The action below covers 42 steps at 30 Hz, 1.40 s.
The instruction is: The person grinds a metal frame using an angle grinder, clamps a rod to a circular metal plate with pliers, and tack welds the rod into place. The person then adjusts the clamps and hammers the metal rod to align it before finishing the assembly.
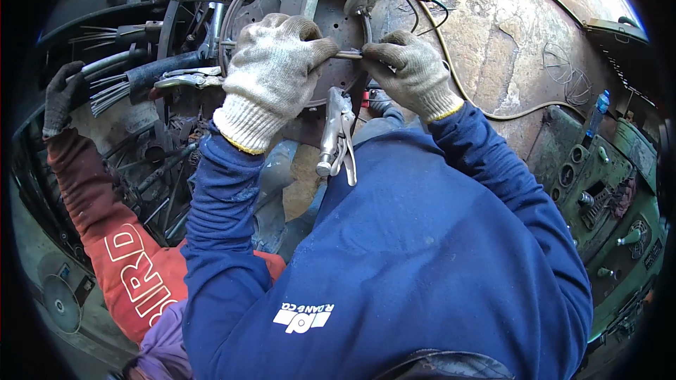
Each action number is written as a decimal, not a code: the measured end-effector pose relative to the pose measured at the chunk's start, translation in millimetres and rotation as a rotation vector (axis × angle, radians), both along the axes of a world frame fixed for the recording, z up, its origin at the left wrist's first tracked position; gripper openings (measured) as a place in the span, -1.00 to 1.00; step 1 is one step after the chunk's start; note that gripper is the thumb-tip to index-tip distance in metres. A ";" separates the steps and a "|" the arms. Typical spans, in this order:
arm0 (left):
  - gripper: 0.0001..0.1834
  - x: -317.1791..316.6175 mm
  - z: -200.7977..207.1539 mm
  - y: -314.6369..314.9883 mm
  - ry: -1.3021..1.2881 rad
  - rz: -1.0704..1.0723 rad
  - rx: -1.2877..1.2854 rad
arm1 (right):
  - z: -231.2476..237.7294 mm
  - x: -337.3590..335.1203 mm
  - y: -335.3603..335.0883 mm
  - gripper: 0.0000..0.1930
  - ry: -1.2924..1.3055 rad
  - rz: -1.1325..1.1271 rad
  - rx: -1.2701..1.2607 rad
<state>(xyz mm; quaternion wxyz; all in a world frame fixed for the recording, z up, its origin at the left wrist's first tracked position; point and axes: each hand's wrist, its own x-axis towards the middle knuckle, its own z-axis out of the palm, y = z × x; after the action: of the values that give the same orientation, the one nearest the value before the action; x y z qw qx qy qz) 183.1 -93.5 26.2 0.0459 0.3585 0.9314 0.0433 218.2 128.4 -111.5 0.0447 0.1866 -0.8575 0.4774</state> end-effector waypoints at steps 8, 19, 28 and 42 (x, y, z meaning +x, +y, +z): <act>-0.75 2.5 -3.3 -6.2 0.025 0.002 0.043 | 5.7 -1.4 -3.1 -0.83 0.059 -0.001 0.021; -0.68 5.5 -2.0 -5.3 0.031 0.025 -0.005 | 11.9 -1.1 -10.7 -0.77 0.194 -0.025 0.128; -0.59 -17.1 40.2 -32.8 0.066 -0.020 0.212 | 10.2 1.6 -15.1 -0.82 0.139 -0.068 0.115; -0.72 2.4 -9.4 -7.7 0.136 -0.071 0.166 | 5.9 12.1 3.5 -0.54 -0.130 -0.119 -0.194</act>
<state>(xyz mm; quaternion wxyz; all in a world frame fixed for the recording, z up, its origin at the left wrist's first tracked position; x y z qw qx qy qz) 185.6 -101.2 16.7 -0.0456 0.3960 0.9123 0.0943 230.3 131.9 -105.5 0.0349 0.0988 -0.8180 0.5656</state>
